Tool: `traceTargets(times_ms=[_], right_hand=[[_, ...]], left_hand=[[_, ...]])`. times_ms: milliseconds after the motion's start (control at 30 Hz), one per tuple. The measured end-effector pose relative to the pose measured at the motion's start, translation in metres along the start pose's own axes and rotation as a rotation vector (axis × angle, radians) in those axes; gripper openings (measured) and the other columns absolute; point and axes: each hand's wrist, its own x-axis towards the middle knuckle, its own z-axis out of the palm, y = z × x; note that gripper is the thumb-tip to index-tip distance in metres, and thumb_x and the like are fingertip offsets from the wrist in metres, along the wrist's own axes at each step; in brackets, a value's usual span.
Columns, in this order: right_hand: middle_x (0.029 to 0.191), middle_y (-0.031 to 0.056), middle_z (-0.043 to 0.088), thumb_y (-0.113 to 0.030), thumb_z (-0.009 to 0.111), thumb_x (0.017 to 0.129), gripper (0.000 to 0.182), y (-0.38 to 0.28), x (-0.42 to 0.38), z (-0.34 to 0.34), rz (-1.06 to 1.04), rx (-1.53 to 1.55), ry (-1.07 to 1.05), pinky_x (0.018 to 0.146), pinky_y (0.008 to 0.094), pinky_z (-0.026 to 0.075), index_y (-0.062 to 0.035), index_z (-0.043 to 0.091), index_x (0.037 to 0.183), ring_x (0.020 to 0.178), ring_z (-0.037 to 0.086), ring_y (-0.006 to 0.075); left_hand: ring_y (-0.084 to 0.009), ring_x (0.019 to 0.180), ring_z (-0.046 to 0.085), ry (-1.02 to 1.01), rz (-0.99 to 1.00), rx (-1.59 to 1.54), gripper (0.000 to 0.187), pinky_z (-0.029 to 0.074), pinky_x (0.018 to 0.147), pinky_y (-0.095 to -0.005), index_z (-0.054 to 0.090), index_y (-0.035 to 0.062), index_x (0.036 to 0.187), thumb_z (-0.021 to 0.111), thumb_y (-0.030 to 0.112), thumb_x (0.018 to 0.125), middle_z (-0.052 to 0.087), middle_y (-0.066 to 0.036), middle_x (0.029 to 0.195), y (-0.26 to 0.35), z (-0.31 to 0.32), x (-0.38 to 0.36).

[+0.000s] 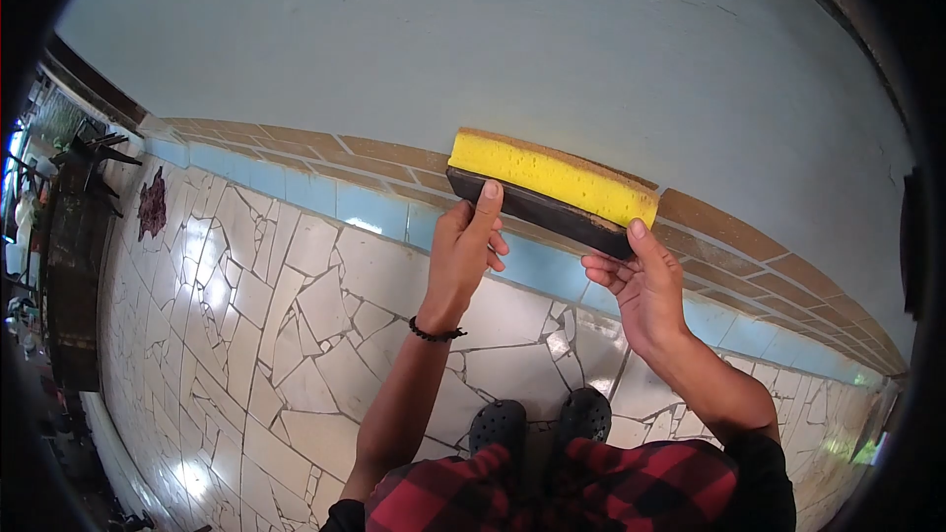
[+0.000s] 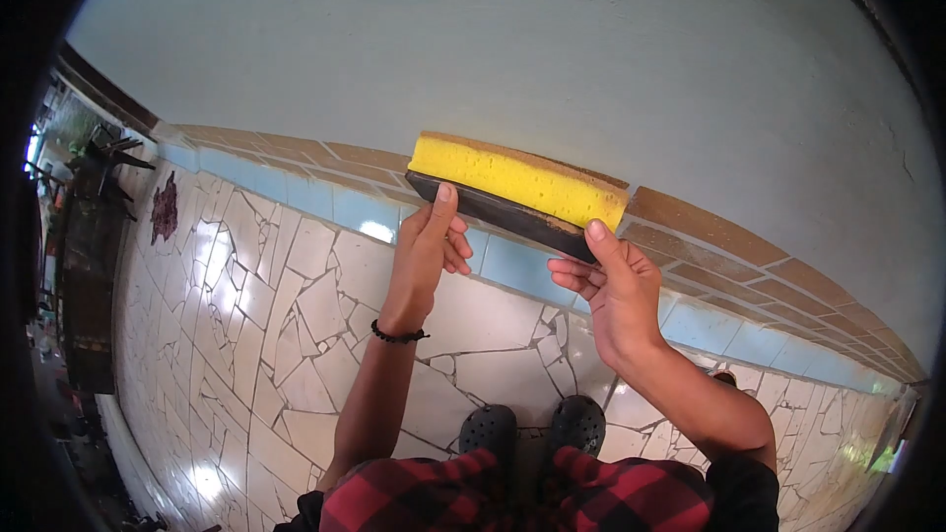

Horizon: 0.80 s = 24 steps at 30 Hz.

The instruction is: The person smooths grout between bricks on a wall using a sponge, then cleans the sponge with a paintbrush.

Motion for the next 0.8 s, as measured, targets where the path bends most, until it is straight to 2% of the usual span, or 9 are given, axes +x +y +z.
traceTargets(times_ms=[100, 200, 467, 567, 667, 767, 800], right_hand=[[0.094, 0.0153, 0.074, -0.036, 0.076, 0.096, 0.031, -0.0017, 0.0006, 0.0008, -0.004, -0.004, 0.0, 0.077, 0.036, 0.063, -0.0079, 0.064, 0.089, 0.084, 0.076, 0.0266], [0.094, 0.0156, 0.074, -0.036, 0.076, 0.096, 0.032, -0.004, 0.0, 0.0031, 0.002, -0.009, 0.003, 0.077, 0.0355, 0.063, -0.0079, 0.063, 0.088, 0.084, 0.076, 0.0266], [0.094, 0.0159, 0.074, -0.037, 0.076, 0.096, 0.033, -0.0056, 0.0037, 0.0005, 0.001, -0.014, 0.003, 0.077, 0.0348, 0.063, -0.0063, 0.065, 0.091, 0.084, 0.076, 0.0258], [0.1, 0.0158, 0.074, -0.046, 0.07, 0.098, 0.046, -0.0042, 0.0048, -0.0029, 0.008, -0.082, -0.02, 0.081, 0.0345, 0.062, -0.0022, 0.066, 0.113, 0.09, 0.075, 0.0241], [0.1, 0.0162, 0.074, -0.045, 0.071, 0.098, 0.046, -0.0047, 0.0063, -0.0036, 0.002, -0.085, -0.028, 0.081, 0.0342, 0.062, -0.0021, 0.067, 0.112, 0.09, 0.075, 0.0243], [0.094, 0.0169, 0.074, -0.037, 0.077, 0.096, 0.035, -0.0092, 0.0052, 0.0007, 0.006, -0.022, -0.004, 0.077, 0.0342, 0.063, -0.0058, 0.063, 0.089, 0.085, 0.076, 0.0245], [0.094, 0.0169, 0.074, -0.037, 0.077, 0.096, 0.035, -0.009, 0.0056, 0.0003, 0.005, -0.022, -0.006, 0.078, 0.0342, 0.063, -0.0056, 0.063, 0.089, 0.084, 0.076, 0.0245]], left_hand=[[-0.0095, 0.051, 0.057, -0.016, -0.007, -0.008, 0.066, 0.044, 0.045, -0.0223, 0.059, 0.0043, 0.074, 0.065, 0.067, 0.095, 0.056, -0.003, 0.064, -0.0017, -0.0084, 0.0052], [-0.0089, 0.049, 0.056, 0.012, 0.006, -0.012, 0.066, 0.043, 0.044, -0.0225, 0.058, 0.0055, 0.07, 0.066, 0.067, 0.095, 0.054, -0.002, 0.057, -0.0018, -0.0073, 0.0061], [-0.0081, 0.051, 0.057, -0.022, 0.004, -0.065, 0.064, 0.044, 0.046, -0.0212, 0.058, 0.0065, 0.075, 0.066, 0.067, 0.094, 0.056, -0.002, 0.061, -0.0025, -0.0068, 0.006], [-0.0079, 0.052, 0.057, -0.015, 0.001, -0.107, 0.063, 0.043, 0.048, -0.0208, 0.058, 0.0079, 0.076, 0.066, 0.067, 0.095, 0.057, -0.001, 0.062, -0.0059, -0.0047, 0.0059], [-0.0089, 0.054, 0.056, -0.041, -0.035, -0.135, 0.057, 0.044, 0.052, -0.0226, 0.057, 0.0114, 0.079, 0.06, 0.065, 0.099, 0.056, 0.0, 0.064, -0.0023, -0.0024, 0.0035], [-0.0098, 0.055, 0.056, -0.064, -0.036, -0.169, 0.054, 0.046, 0.055, -0.0242, 0.056, 0.0134, 0.081, 0.058, 0.063, 0.101, 0.056, 0.0, 0.066, -0.004, -0.0016, 0.0029], [-0.01, 0.055, 0.056, -0.067, -0.029, -0.184, 0.053, 0.046, 0.056, -0.0244, 0.055, 0.0136, 0.081, 0.059, 0.063, 0.101, 0.056, 0.0, 0.066, -0.0053, -0.0013, 0.003]])
